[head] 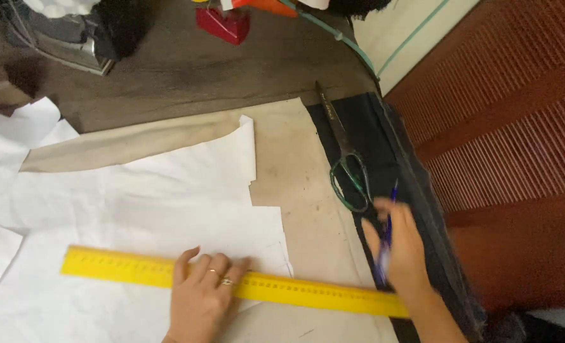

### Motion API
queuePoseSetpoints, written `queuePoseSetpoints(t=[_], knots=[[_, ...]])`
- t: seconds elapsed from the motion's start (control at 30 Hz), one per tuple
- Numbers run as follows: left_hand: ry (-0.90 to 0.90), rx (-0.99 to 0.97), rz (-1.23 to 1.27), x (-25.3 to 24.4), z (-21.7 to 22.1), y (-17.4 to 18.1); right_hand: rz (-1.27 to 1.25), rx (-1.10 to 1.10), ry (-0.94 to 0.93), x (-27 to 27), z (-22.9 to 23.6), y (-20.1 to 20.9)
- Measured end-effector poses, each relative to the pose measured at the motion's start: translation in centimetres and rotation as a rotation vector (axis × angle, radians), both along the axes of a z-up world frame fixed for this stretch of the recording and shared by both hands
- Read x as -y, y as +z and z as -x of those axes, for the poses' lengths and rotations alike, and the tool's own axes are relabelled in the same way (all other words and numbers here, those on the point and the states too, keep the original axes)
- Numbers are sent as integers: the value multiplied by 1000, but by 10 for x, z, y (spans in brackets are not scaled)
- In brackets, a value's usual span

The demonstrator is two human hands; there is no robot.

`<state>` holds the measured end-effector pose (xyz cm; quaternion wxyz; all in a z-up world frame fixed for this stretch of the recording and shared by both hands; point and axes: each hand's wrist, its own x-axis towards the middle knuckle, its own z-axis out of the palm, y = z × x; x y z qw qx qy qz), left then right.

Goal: The person uses a yellow ruler and a blue pen to measure and mark straight lines on a white fabric pattern laid on a work table. The person repeatedly repositions the ruler to draw parallel lines and vertical markings across the pattern piece.

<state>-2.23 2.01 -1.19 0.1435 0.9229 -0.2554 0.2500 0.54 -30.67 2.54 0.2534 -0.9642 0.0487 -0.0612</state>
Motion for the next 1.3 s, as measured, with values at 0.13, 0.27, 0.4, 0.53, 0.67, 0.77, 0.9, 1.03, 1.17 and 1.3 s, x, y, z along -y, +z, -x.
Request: queuePoseSetpoints(t=[0.13,0.27,0.4,0.53,0.67,0.77,0.9,1.03,1.17,1.3], knots=[[154,-97,24,-3,26,-9,87,-37,51,2,-57,-17],[329,-219,-14,-6,59,-36,58,-25,6,4,-76,-24],[423,-205,15,2,80,-29,33,181,183,43,-103,-56],[422,-373,109,16,83,3,-24,181,375,54,-158,-45],[421,-432,192,35,67,20,72,115,519,56,-206,-35],[434,-436,202,47,54,23,89,124,635,22,-184,6],[461,-427,219,56,41,16,-9,191,1079,5,-104,-10],[449,-473,244,60,29,22,-41,148,1241,-30,-51,-6],[411,-354,152,47,35,25,-110,197,1098,-28,-44,-20],[514,-248,52,0,69,14,-66,239,1042,-29,-42,-28]])
